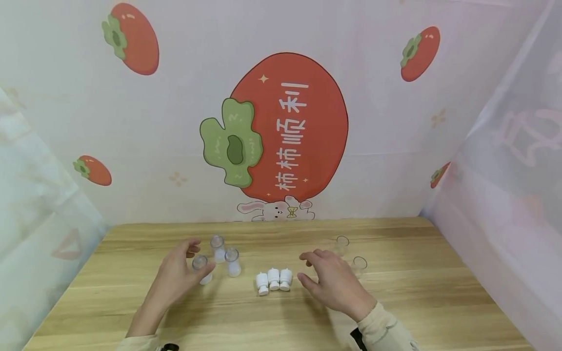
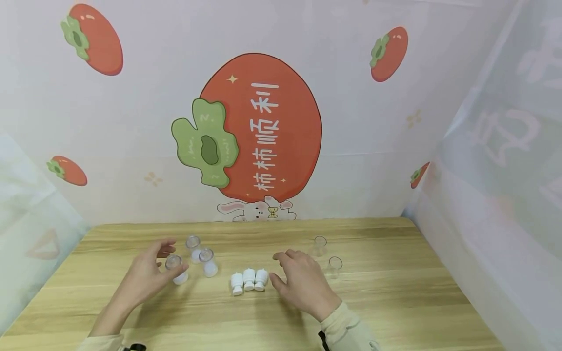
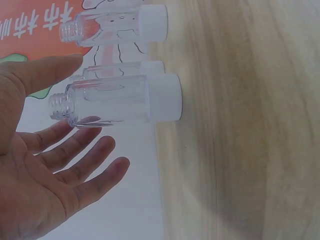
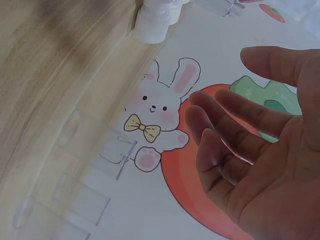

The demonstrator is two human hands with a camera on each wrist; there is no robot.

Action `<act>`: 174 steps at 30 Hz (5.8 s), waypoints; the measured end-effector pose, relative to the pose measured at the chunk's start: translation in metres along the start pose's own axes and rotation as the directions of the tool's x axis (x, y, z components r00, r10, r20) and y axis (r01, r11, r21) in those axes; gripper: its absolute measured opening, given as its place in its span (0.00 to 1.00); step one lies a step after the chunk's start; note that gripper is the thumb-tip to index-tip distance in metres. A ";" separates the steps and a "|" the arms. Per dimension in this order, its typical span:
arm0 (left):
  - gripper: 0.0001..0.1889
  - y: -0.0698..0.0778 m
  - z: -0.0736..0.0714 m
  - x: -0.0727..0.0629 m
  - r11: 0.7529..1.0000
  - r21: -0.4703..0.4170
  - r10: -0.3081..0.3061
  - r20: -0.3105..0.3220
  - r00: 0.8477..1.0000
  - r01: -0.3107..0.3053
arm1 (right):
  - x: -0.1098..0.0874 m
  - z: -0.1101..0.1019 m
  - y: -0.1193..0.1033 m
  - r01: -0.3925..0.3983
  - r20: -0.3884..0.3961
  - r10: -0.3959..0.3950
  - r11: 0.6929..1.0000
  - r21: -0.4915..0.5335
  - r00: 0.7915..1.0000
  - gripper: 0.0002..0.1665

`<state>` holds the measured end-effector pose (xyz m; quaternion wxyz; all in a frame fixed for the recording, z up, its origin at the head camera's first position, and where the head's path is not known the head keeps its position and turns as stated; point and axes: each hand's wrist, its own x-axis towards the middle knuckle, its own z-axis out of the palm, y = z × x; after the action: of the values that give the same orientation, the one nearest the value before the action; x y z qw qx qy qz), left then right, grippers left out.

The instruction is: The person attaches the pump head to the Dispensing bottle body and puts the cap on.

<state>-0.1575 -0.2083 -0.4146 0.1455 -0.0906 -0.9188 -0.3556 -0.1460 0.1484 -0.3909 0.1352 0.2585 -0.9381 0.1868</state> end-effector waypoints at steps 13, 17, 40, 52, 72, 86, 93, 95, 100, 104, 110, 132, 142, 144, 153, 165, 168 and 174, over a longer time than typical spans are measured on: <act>0.39 -0.008 0.005 -0.003 0.995 -0.038 -0.092 0.068 0.993 0.095 | -0.001 0.004 0.004 0.011 0.028 -0.011 1.000 0.004 1.000 0.18; 0.39 -0.012 0.006 -0.004 0.995 -0.047 -0.088 0.074 0.993 0.092 | 0.000 0.006 0.005 0.017 0.042 -0.017 1.000 0.009 0.999 0.20; 0.34 -0.016 0.008 -0.008 0.977 -0.113 -0.157 0.175 0.972 0.179 | 0.003 0.018 -0.002 -0.020 0.126 0.007 0.994 0.106 0.992 0.19; 0.29 -0.016 0.011 -0.009 0.963 -0.152 -0.198 0.172 0.965 0.224 | 0.011 0.034 -0.003 -0.146 0.207 0.116 0.980 0.137 0.971 0.21; 0.24 -0.008 0.008 -0.008 0.966 -0.141 -0.195 0.142 0.970 0.215 | 0.018 0.045 -0.005 -0.195 0.175 0.173 0.973 0.122 0.969 0.21; 0.21 0.010 0.007 -0.010 0.967 -0.203 -0.111 0.217 0.970 0.155 | 0.022 0.048 -0.007 -0.185 0.187 0.163 0.976 0.111 0.969 0.19; 0.19 0.015 0.010 -0.008 0.969 -0.209 -0.086 0.231 0.969 0.136 | 0.025 0.049 -0.009 -0.191 0.195 0.169 0.976 0.103 0.966 0.18; 0.20 0.015 0.012 -0.009 0.968 -0.211 -0.083 0.234 0.969 0.134 | 0.026 0.050 -0.010 -0.197 0.199 0.172 0.974 0.109 0.965 0.17; 0.20 0.018 0.014 -0.009 0.966 -0.225 -0.073 0.246 0.967 0.130 | 0.028 0.052 -0.010 -0.207 0.205 0.180 0.971 0.118 0.962 0.15; 0.20 0.021 0.015 -0.010 0.965 -0.227 -0.074 0.255 0.964 0.134 | 0.028 0.055 -0.011 -0.211 0.202 0.185 0.971 0.113 0.962 0.13; 0.20 0.022 0.016 -0.011 0.970 -0.224 -0.036 0.267 0.963 0.098 | 0.028 0.056 -0.012 -0.216 0.193 0.195 0.972 0.091 0.961 0.12; 0.20 0.024 0.019 -0.009 0.975 -0.214 0.013 0.284 0.959 0.050 | 0.026 0.056 -0.009 -0.205 0.162 0.185 0.972 0.118 0.969 0.14; 0.19 0.028 0.022 -0.008 0.975 -0.221 0.060 0.298 0.953 0.007 | 0.024 0.049 -0.009 -0.202 0.136 0.174 0.954 0.223 0.975 0.17; 0.18 0.029 0.023 -0.007 0.975 -0.221 0.068 0.299 0.952 0.000 | 0.022 0.046 -0.010 -0.196 0.125 0.170 0.950 0.244 0.978 0.16; 0.17 0.036 0.029 -0.005 0.973 -0.227 0.109 0.310 0.944 -0.038 | 0.014 0.034 -0.011 -0.166 0.070 0.151 0.912 0.375 0.986 0.13; 0.17 0.044 0.034 -0.006 0.970 -0.228 0.162 0.341 0.926 -0.086 | 0.005 0.023 -0.014 -0.034 -0.007 0.042 0.888 0.459 0.999 0.15; 0.18 0.046 0.035 -0.006 0.974 -0.203 0.170 0.350 0.921 -0.102 | 0.005 0.022 -0.014 -0.037 -0.005 0.045 0.882 0.471 0.999 0.16; 0.19 0.050 0.038 -0.005 0.975 -0.188 0.176 0.347 0.921 -0.115 | 0.006 0.019 -0.015 -0.043 -0.008 0.054 0.864 0.502 0.999 0.17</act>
<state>-0.1470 -0.1459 -0.4116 -0.0080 -0.2343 -0.8882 -0.3951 -0.1456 0.1257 -0.4019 0.0687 0.2592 -0.8622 0.4298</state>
